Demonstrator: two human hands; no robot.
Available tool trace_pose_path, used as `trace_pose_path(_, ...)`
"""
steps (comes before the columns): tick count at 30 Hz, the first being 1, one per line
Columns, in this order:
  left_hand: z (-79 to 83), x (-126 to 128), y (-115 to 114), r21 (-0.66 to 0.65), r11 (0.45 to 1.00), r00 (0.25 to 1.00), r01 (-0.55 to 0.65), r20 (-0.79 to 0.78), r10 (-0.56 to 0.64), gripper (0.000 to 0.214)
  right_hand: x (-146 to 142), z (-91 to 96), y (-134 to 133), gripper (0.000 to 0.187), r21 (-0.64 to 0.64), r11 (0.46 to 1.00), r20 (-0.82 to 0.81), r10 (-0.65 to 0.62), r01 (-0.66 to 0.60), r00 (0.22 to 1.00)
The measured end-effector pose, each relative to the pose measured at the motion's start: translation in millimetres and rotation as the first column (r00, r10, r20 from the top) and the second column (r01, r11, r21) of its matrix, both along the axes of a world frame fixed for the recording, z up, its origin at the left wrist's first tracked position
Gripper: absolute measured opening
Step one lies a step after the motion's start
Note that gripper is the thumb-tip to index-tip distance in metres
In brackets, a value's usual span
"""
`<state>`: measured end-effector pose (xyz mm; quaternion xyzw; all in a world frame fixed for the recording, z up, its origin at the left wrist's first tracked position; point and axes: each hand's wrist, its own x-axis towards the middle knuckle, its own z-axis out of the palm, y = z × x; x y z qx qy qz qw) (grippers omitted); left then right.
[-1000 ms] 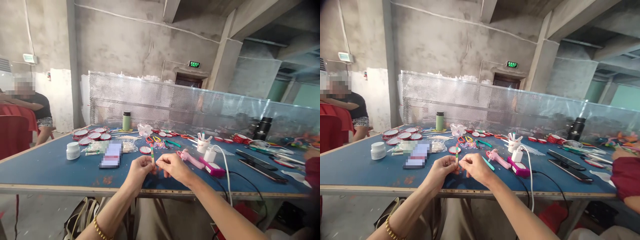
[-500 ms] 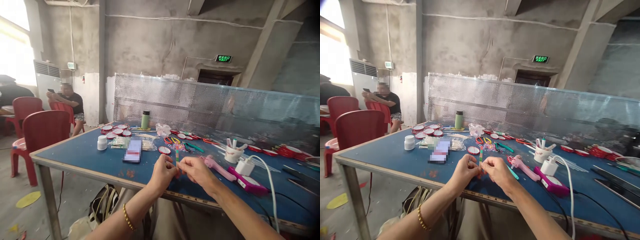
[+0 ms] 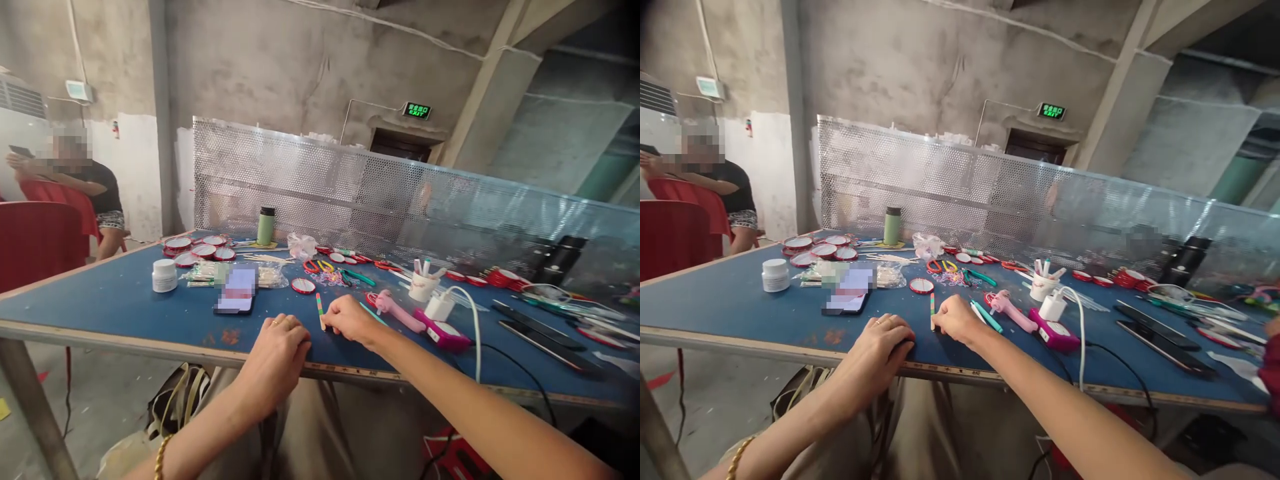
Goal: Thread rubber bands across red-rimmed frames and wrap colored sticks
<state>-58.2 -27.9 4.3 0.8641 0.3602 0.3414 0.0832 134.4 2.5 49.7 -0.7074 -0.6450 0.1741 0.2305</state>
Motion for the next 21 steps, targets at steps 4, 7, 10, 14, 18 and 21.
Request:
trace_pose_path(4, 9.3, 5, 1, 0.011, 1.0, 0.997, -0.013, -0.082, 0.014, 0.023, -2, 0.1, 8, 0.022, -0.009, 1.0, 0.121, -0.013, 0.014, 0.993)
trace_pose_path(7, 11.5, 6, 2, 0.025, 1.0, 0.994, -0.003, -0.105, 0.006, 0.023, -3, -0.1, 14, 0.028, -0.025, 1.0, 0.218, 0.0, 0.006, 0.976)
trace_pose_path(10, 11.1, 4, 5, 0.019, 1.0, 0.995, 0.015, -0.096, -0.013, 0.022, -3, 1.1, 12, 0.031, -0.003, 1.0, 0.314, 0.009, -0.008, 0.949)
trace_pose_path(14, 13.3, 1, 9, 0.012, 0.999, 0.995, 0.039, -0.097, -0.038, 0.022, -3, 16.0, -10, 0.027, 0.151, 0.987, 0.423, -0.019, -0.05, 0.906)
trace_pose_path(18, 19.0, 6, 16, 0.084, 0.993, 0.987, 0.084, -0.146, -0.072, 0.026, 4, 47.9, -48, 0.034, 0.4, 0.915, 0.423, -0.139, -0.047, 0.895)
trace_pose_path(21, 18.5, 14, 20, 0.131, 0.977, 0.972, 0.167, -0.188, -0.141, 0.021, 21, 69.2, -76, 0.035, 0.529, 0.846, 0.342, -0.144, -0.064, 0.929)
